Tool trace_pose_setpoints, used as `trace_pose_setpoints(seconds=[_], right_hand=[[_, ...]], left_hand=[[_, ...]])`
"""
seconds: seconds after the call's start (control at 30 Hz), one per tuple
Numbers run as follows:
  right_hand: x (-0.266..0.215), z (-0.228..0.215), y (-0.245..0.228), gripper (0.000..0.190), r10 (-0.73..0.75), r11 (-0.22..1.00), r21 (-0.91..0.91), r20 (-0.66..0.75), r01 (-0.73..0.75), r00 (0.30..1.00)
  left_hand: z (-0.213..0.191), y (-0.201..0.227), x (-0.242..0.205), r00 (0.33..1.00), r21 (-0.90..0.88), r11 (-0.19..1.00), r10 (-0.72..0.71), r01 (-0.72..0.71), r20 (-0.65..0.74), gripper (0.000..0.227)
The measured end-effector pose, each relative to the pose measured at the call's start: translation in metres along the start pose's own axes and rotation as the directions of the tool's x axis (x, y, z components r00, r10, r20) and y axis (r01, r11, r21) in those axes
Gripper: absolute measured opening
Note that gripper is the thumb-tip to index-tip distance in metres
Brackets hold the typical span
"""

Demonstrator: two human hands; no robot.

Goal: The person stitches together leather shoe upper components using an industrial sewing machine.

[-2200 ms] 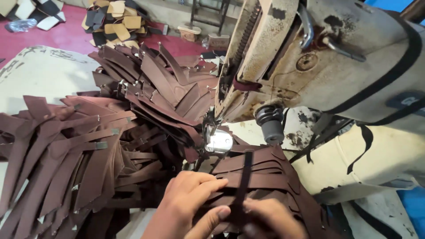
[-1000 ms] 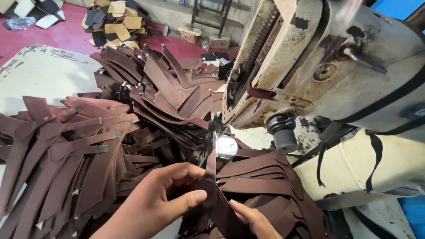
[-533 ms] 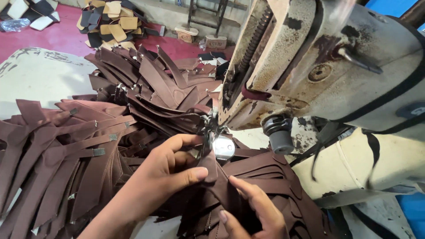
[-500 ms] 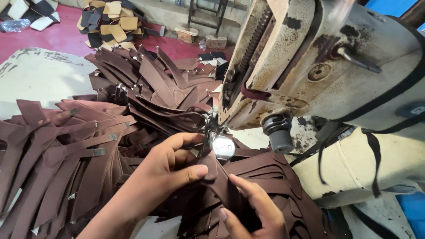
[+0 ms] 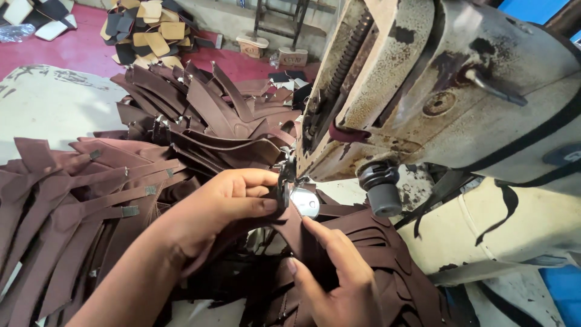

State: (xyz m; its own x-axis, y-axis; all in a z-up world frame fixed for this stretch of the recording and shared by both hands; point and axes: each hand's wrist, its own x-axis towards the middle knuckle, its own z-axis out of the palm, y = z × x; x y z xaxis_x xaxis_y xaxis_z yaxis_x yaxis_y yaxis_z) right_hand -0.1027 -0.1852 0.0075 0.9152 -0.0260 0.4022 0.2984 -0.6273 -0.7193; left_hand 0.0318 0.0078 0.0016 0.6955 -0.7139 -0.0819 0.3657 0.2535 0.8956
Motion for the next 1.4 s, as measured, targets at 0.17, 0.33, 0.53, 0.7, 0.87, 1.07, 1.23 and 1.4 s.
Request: trace_pose_setpoints(seconds=[0.17, 0.33, 0.53, 0.7, 0.87, 1.07, 1.23, 1.4], right_hand=[[0.013, -0.010, -0.009, 0.048, -0.019, 0.998, -0.064, 0.011, 0.020, 1.000], [0.022, -0.016, -0.011, 0.046, 0.016, 0.962, -0.273, 0.043, -0.004, 0.999], [-0.008, 0.007, -0.010, 0.047, -0.180, 0.932, -0.341, -0.135, 0.125, 0.974], [-0.049, 0.032, 0.012, 0.062, 0.010, 0.999, -0.038, -0.031, -0.012, 0.999], [-0.045, 0.015, 0.003, 0.063, 0.260, 0.930, 0.250, 0.068, -0.269, 0.963], [-0.019, -0.017, 0.011, 0.065, 0.411, 0.719, 0.470, 0.306, -0.512, 0.859], [-0.008, -0.021, 0.019, 0.055, 0.284, 0.789, 0.448, 0.341, -0.420, 0.896], [-0.004, -0.023, 0.015, 0.054, 0.293, 0.803, 0.424, 0.331, -0.419, 0.897]], left_hand=[[-0.011, -0.003, 0.012, 0.990, -0.004, 1.000, -0.003, 0.004, 0.138, 0.028], [0.000, -0.013, 0.008, 1.000, -0.083, 0.996, 0.015, -0.015, 0.001, 0.030], [0.029, -0.040, -0.011, 0.950, -0.176, 0.963, 0.151, -0.203, -0.273, 0.029], [0.062, -0.059, -0.008, 0.828, -0.170, 0.894, 0.294, -0.415, -0.478, 0.026], [0.076, -0.073, -0.009, 0.672, -0.009, 0.841, 0.425, -0.540, -0.606, 0.023], [0.064, -0.046, -0.020, 0.493, 0.631, 0.708, 0.691, -0.316, -0.529, 0.037], [0.039, -0.016, -0.020, 0.578, 0.929, 0.325, 0.798, -0.176, -0.169, 0.015], [0.030, -0.018, -0.020, 0.641, 0.894, 0.401, 0.744, -0.203, -0.188, 0.016]])
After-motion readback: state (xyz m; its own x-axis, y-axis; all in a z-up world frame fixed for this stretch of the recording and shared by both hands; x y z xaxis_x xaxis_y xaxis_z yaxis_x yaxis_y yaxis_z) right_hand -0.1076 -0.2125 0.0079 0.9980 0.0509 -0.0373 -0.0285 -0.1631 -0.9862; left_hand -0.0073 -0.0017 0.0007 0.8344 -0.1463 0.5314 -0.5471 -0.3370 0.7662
